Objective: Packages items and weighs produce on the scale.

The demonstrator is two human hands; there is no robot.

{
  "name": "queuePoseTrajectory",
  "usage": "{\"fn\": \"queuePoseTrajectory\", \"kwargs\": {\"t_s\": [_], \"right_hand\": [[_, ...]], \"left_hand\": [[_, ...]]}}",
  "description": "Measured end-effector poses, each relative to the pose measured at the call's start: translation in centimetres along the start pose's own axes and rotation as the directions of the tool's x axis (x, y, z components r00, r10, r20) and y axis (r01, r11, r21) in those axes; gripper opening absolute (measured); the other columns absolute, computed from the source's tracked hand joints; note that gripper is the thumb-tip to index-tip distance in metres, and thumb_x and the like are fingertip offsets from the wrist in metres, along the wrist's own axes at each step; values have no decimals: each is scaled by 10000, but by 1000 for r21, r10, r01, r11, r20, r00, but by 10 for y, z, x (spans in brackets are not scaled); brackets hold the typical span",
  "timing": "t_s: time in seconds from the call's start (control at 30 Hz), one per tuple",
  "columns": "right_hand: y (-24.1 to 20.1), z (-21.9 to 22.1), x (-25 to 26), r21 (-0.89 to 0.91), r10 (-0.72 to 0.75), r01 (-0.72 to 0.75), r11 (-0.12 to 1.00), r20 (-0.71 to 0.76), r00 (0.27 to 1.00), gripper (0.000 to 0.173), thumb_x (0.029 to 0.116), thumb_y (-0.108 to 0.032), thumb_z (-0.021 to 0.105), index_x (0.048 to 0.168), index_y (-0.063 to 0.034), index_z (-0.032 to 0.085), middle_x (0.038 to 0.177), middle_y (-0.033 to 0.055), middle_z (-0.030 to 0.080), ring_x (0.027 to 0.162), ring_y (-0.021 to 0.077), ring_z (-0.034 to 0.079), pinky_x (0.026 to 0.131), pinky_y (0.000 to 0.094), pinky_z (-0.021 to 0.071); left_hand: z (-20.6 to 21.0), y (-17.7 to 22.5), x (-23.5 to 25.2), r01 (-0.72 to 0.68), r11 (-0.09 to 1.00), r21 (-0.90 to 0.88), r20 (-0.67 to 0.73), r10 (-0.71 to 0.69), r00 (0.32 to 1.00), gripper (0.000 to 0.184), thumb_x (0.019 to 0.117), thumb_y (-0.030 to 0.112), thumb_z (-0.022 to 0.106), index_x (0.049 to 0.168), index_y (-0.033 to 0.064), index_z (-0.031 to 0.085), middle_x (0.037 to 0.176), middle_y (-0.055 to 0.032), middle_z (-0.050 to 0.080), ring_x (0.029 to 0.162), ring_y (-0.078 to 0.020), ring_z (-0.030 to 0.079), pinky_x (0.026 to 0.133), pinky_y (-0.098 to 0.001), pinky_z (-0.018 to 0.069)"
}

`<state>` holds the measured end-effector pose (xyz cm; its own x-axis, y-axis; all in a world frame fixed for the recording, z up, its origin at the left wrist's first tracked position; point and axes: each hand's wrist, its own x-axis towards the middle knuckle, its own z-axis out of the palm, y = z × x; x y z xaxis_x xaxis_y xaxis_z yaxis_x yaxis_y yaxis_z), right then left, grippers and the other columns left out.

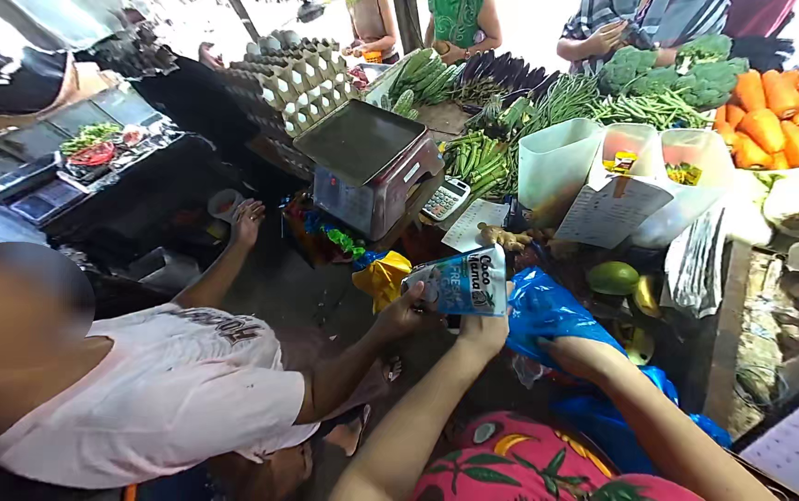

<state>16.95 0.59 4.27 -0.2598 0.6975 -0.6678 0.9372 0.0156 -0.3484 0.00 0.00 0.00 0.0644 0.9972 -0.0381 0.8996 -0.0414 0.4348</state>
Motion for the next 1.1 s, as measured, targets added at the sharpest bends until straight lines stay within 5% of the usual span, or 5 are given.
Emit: {"fn": "queuePoseTrajectory", "kwargs": {"t_s": [0.27,0.5,0.7,0.97,1.1], "right_hand": [[11,6,5,-6,-5,5,1000,-50,999,480,1050,-385,535,1302,8,647,1353,271,612,1318,440,540,1080,676,385],[-14,-1,-8,-36,169,-167,985,70,983,544,1076,-443,424,1262,11,660,1364,261,608,1332,427,539,1059,676,390],[7,5,5,-3,181,-182,983,-13,983,499,1015,-395,563,1270,24,652,1353,274,607,1324,441,532,1065,682,387],[21,11,8,11,233,-233,972,30,972,781,977,-357,613,1620,-71,274,1471,288,512,1365,469,490,1076,692,385],[38,14,36,22,239,-242,970,76,968,497,1014,-339,565,1295,68,616,1345,319,586,1297,477,536,1024,712,390]], "left_hand": [[-21,-14,18,45,916,-398,269,70,961,531,915,440,746,1253,52,617,1219,-166,648,1162,-260,611,1022,-459,486],[9,-16,20,45,999,28,37,-46,998,332,1075,278,475,1196,28,657,1153,-242,687,1142,-392,661,977,-569,508],[17,-34,34,-95,951,-294,343,198,918,686,842,491,799,1390,133,594,1275,-150,675,1204,-255,640,1061,-485,495],[34,-9,38,-177,976,-123,-298,134,945,341,1107,271,401,1138,-10,592,1039,-228,671,1027,-356,684,903,-529,546],[24,13,16,-240,936,-256,-411,119,904,275,1099,185,418,1129,-35,580,925,-197,665,918,-310,690,844,-468,559]]}}
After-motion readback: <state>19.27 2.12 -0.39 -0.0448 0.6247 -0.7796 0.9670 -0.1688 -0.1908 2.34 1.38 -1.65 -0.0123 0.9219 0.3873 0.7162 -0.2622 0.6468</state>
